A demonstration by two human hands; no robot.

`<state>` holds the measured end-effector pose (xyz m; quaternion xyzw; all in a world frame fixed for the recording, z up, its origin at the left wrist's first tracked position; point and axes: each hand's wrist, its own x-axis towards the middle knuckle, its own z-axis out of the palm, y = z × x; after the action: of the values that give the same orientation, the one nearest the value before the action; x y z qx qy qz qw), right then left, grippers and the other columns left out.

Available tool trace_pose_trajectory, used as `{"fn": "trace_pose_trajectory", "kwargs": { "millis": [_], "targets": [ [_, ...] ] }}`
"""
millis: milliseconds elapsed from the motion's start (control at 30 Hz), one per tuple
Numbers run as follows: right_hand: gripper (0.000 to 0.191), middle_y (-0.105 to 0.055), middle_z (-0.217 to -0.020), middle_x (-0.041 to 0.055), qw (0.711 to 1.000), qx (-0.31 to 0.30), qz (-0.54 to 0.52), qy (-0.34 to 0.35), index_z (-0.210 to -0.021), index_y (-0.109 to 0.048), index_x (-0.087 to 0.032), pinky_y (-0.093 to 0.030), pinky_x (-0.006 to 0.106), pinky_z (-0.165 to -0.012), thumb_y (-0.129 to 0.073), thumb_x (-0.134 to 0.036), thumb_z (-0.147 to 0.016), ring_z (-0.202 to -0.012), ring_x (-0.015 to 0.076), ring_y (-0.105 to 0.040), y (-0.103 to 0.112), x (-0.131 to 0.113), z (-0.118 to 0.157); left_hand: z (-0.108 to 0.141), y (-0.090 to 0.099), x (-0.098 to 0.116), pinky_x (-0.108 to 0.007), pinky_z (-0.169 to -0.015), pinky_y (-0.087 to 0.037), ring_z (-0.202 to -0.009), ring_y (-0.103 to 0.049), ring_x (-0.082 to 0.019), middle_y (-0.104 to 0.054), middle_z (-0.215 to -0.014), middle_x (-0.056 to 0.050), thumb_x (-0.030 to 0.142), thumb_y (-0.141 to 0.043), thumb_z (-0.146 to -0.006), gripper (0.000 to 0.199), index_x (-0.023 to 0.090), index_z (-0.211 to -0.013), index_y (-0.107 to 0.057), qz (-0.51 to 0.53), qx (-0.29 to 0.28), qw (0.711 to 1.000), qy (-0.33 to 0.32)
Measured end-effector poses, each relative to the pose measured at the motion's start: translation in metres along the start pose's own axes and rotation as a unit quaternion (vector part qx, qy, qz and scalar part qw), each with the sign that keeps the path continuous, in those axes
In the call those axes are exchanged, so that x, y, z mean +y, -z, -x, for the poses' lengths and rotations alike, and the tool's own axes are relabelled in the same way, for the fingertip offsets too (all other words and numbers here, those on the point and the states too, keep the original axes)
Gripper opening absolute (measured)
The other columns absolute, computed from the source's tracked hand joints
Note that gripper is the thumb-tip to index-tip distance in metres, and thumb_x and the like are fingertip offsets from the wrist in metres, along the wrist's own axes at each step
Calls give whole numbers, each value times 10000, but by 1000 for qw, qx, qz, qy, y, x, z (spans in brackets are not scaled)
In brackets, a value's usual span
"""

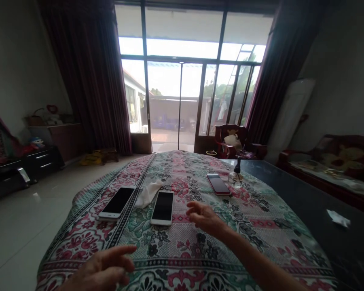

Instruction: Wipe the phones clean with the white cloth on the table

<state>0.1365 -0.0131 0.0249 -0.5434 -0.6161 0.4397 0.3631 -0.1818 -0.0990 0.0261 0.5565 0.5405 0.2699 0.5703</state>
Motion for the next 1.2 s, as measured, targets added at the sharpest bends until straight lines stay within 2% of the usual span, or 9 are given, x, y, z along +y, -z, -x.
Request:
{"fn": "trace_pose_trajectory", "kwargs": {
  "millis": [67,167,233,367,667,867,1000,1100,1200],
  "targets": [
    [400,-667,-847,45,1000,9,5,-17,-1040,-583,-141,-424,220,-502,-516,-133,-645,-584,118,-573,-12,3,-18,-23,-9,22,-271,-654,-476,-783,-642,-210,-696,-952,-43,307,-582,-710,474,203,-1170,-630,-108,49,990,-80],
    [414,-651,-823,22,999,22,9,-25,-1054,-565,-160,-394,201,-458,-511,-118,-646,-522,97,-546,-22,9,-40,-68,-19,49,-272,-688,-441,-723,-626,-177,-690,-944,-39,236,-474,-785,457,209,-1226,-590,-274,145,938,-158],
    [413,-646,-792,9,999,22,7,-29,-1065,-555,-172,-390,197,-445,-512,-125,-658,-503,94,-536,-25,11,-50,-95,-24,56,-273,-765,-423,-790,-626,-184,-693,-896,-50,179,-454,-790,476,182,-1251,-568,-339,173,909,-169],
    [394,-654,-803,29,999,13,-14,-33,-1082,-530,-150,-438,211,-473,-497,-144,-690,-561,117,-576,-29,12,-59,-126,-31,53,-286,-793,-418,-848,-621,-212,-684,-905,-82,214,-491,-798,494,115,-1280,-529,-369,161,904,-145],
    [402,-635,-910,50,994,3,-104,-41,-1055,-521,-160,-471,221,-497,-488,-201,-657,-704,156,-634,-32,18,-67,-142,-44,42,-276,-845,-419,-951,-595,-207,-640,-1032,-95,235,-459,-845,470,124,-1301,-490,-376,159,904,-126],
    [423,-660,-937,69,993,30,-107,-29,-1062,-546,-155,-462,233,-496,-467,-215,-651,-702,168,-639,-36,16,-60,-151,-56,37,-305,-930,-395,-1060,-571,-230,-595,-1165,-128,322,-474,-862,524,128,-1347,-432,-416,195,879,-128],
    [406,-670,-957,78,993,24,-115,-21,-1050,-558,-148,-473,236,-515,-479,-219,-658,-717,168,-645,-38,11,-56,-151,-51,36,-315,-910,-421,-1049,-583,-238,-594,-1163,-138,318,-427,-886,495,110,-1335,-438,-438,226,853,-174],
    [349,-682,-885,69,994,61,-88,-5,-1022,-577,-141,-469,239,-511,-466,-236,-706,-672,161,-637,-39,12,-56,-150,-38,43,-317,-828,-460,-947,-619,-232,-631,-1070,-101,324,-408,-897,374,164,-1206,-547,-461,245,826,-212],
    [312,-688,-812,56,993,100,-62,23,-997,-599,-136,-470,245,-534,-448,-217,-736,-630,152,-624,-39,15,-58,-154,-19,53,-324,-740,-476,-820,-628,-224,-645,-904,-72,332,-345,-917,319,194,-879,-630,-472,275,805,-231]
  ]
}}
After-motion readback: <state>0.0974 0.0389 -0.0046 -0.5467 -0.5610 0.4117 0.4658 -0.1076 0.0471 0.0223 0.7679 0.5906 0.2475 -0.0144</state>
